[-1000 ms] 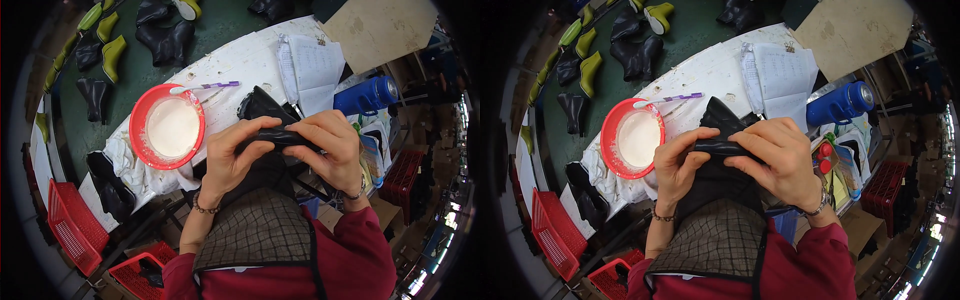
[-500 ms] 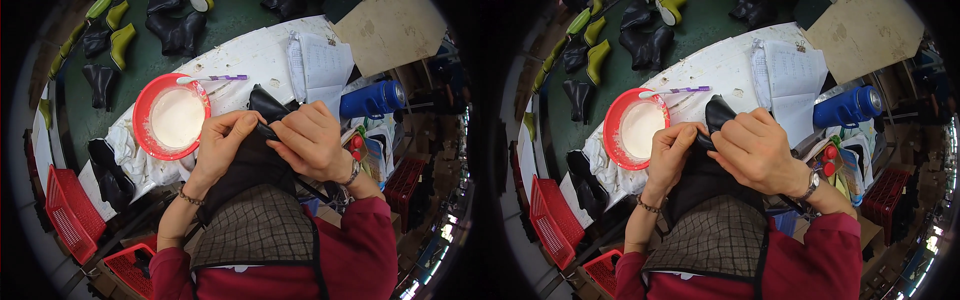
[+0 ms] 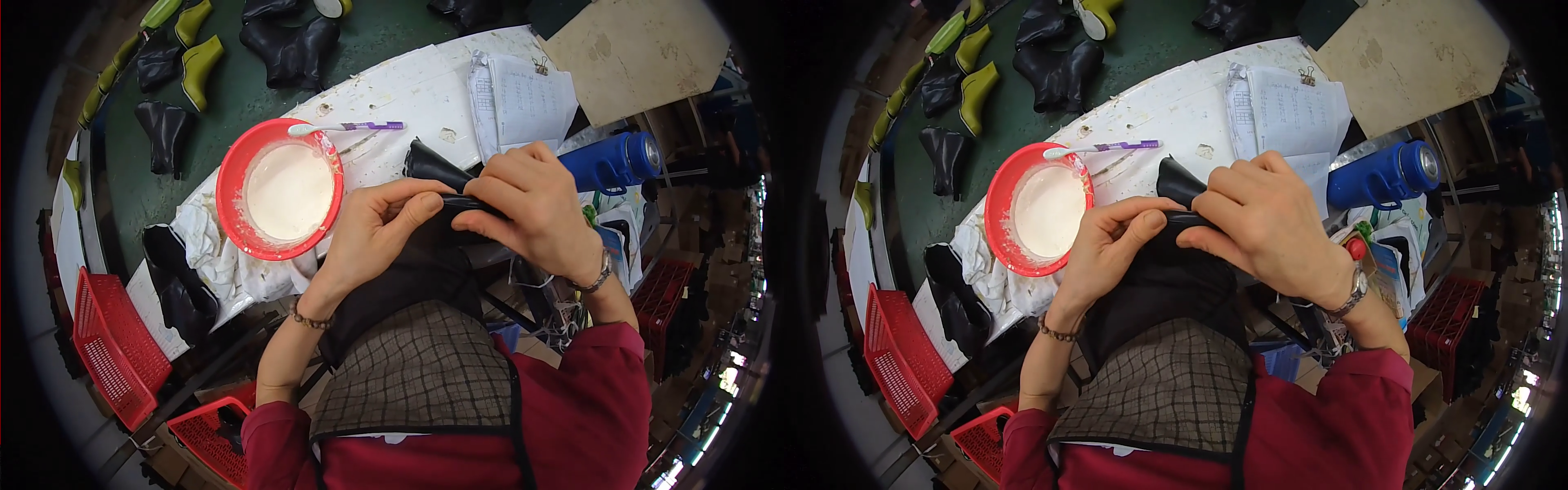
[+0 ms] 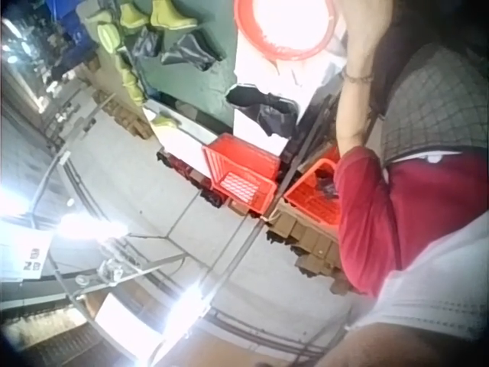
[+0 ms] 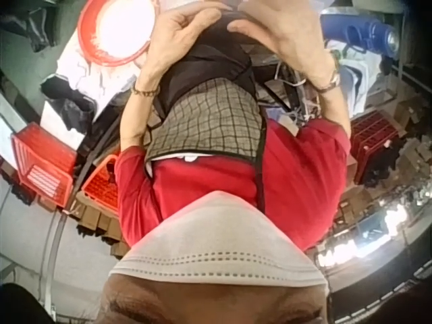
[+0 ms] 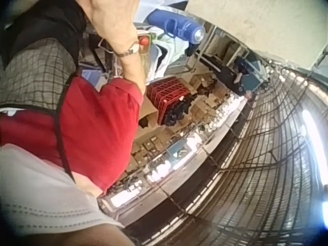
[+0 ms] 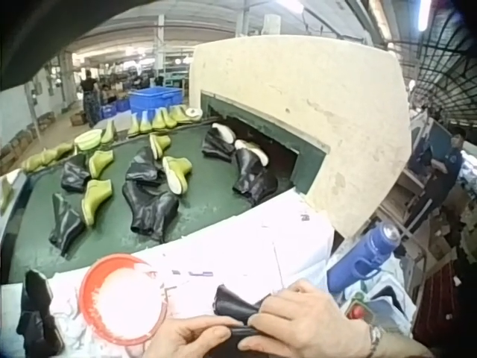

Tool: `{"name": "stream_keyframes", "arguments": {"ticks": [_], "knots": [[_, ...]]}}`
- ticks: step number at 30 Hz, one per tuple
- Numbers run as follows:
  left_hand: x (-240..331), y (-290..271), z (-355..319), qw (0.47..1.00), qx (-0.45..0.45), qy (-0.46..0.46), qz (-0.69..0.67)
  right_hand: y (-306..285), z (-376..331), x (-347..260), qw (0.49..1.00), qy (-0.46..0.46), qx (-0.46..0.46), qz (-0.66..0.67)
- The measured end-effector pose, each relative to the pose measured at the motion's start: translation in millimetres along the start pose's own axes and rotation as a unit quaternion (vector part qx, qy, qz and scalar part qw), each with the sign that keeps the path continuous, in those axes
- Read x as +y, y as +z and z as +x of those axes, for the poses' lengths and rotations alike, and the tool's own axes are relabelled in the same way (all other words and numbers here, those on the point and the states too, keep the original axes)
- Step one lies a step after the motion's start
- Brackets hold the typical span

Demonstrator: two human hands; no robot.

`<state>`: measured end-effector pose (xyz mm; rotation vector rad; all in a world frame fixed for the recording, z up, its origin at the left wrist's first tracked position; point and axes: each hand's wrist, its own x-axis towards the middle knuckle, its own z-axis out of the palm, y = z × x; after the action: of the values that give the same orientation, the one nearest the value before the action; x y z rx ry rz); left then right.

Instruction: Apply adhesive or primer to the edges of a shoe upper using a brush.

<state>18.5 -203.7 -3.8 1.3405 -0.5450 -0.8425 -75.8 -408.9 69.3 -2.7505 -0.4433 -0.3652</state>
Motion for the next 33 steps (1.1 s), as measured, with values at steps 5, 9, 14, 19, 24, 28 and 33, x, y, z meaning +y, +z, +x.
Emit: {"name": "stream_keyframes", "arguments": {"ticks": [5,9,14,19,24,28,33], "knots": [[-10.5,-4.1,0.9,0.999,-0.018,-0.014,-0.035,17.0,-0.1,-8.5,0.996,-0.061,0.068,-0.004],[-16.3,-3.2,-4.0,0.988,-0.038,-0.067,-0.133,21.9,3.2,-8.5,0.989,-0.114,0.087,-0.028],[-19.1,7.1,-8.9,0.965,-0.052,-0.109,-0.235,26.1,6.6,-6.0,0.979,-0.176,0.1,-0.02],[-26.5,11.9,-8.9,0.977,-0.023,-0.125,-0.174,30.7,2.7,2.5,0.982,-0.171,0.066,-0.039],[-1.6,17.8,-15.6,0.981,-0.007,-0.089,-0.172,15.8,-4.2,1.5,0.975,-0.171,0.096,-0.103],[9.0,17.3,-25.9,0.959,0.002,-0.097,-0.268,-5.2,-4.9,-2.7,0.972,-0.166,0.104,-0.127],[25.2,30.0,-33.9,0.949,0.019,0.086,-0.304,2.6,-27.5,40.8,0.897,0.157,0.387,0.147]]}}
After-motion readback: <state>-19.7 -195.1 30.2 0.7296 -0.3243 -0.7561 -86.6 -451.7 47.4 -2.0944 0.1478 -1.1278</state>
